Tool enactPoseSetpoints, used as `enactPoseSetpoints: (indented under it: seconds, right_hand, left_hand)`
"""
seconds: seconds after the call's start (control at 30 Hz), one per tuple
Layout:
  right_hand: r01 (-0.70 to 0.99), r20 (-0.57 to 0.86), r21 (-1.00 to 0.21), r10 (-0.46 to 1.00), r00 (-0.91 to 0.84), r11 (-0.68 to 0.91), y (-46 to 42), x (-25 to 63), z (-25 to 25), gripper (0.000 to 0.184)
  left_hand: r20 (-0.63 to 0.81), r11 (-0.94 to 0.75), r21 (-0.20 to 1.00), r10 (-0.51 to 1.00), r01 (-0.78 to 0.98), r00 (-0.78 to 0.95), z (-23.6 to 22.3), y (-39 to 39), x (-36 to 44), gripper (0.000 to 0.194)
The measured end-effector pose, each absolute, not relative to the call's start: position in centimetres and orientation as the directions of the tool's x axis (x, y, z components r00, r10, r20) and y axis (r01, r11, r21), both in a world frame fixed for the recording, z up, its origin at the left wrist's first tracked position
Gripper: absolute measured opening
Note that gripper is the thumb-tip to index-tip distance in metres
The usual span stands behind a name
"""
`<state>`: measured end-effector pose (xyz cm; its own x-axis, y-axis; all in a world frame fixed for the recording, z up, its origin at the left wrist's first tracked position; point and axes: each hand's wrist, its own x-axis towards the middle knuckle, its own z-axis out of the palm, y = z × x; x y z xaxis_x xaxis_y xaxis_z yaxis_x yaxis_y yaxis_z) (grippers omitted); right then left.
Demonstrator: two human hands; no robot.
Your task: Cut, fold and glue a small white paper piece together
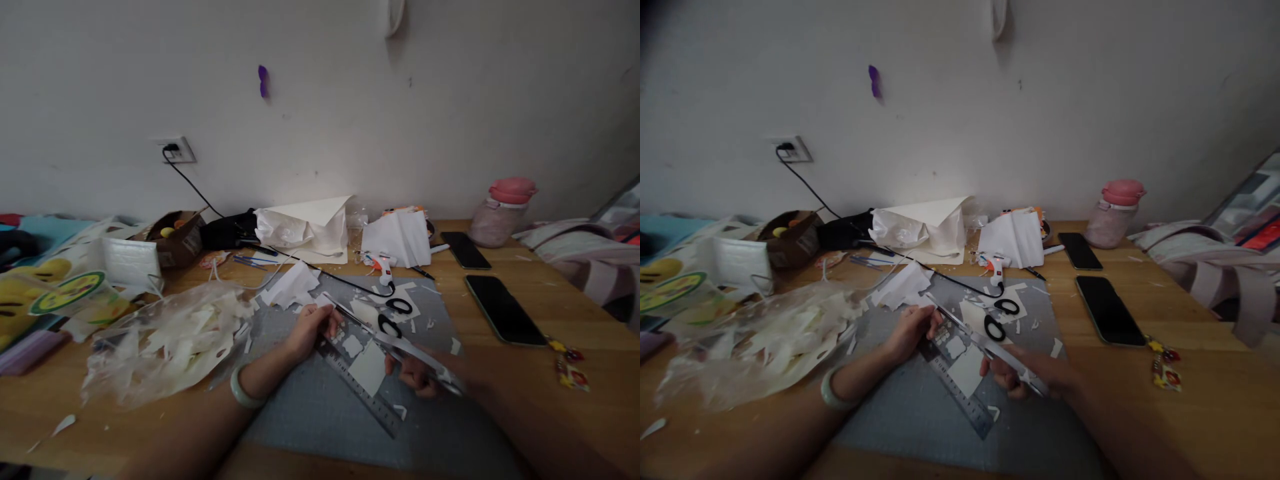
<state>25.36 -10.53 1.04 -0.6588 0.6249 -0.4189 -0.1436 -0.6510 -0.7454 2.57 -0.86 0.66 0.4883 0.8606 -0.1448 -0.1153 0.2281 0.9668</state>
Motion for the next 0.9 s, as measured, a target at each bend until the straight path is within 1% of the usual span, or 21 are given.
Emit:
enactPoseSetpoints:
  seconds: [0.1,0.27,0.5,0.6,0.7,0.83,0.9]
  right_hand:
    - [-0.141,-0.382,-0.781,0.643,-0.664,-0.609,-10.64,25.38,0.97,0.031]
    - [-0.177,-0.348,-0.787,0.662,-0.664,-0.591,-10.80,25.37,0.88,0.028]
    - [-0.156,-0.404,-0.766,0.656,-0.637,-0.623,-10.88,25.22,1.18,0.026]
    - [-0.151,-0.395,-0.772,0.652,-0.647,-0.617,-10.84,25.25,1.00,0.024]
    - [-0.146,-0.399,-0.774,0.653,-0.644,-0.616,-10.78,25.19,0.91,0.028]
    - [-0.106,-0.448,-0.771,0.653,-0.611,-0.628,-10.77,24.96,1.21,0.038]
    - [-0.102,-0.442,-0.774,0.649,-0.619,-0.625,-10.77,24.91,1.29,0.041]
  left_hand:
    - [-0.141,0.227,0.967,0.861,-0.120,0.489,0.61,-0.85,2.59,0.033]
    - [-0.154,0.236,0.965,0.861,-0.113,0.484,0.63,-0.86,2.63,0.034]
    - [-0.155,0.241,0.963,0.862,-0.122,0.482,0.60,-0.83,2.64,0.034]
    - [-0.151,0.233,0.965,0.865,-0.116,0.478,0.58,-0.81,2.61,0.034]
    - [-0.145,0.233,0.964,0.861,-0.126,0.487,0.62,-0.81,2.59,0.034]
    - [-0.145,0.254,0.955,0.851,-0.154,0.504,0.76,-0.86,2.59,0.032]
    - [-0.143,0.259,0.951,0.850,-0.166,0.507,0.81,-0.90,2.59,0.032]
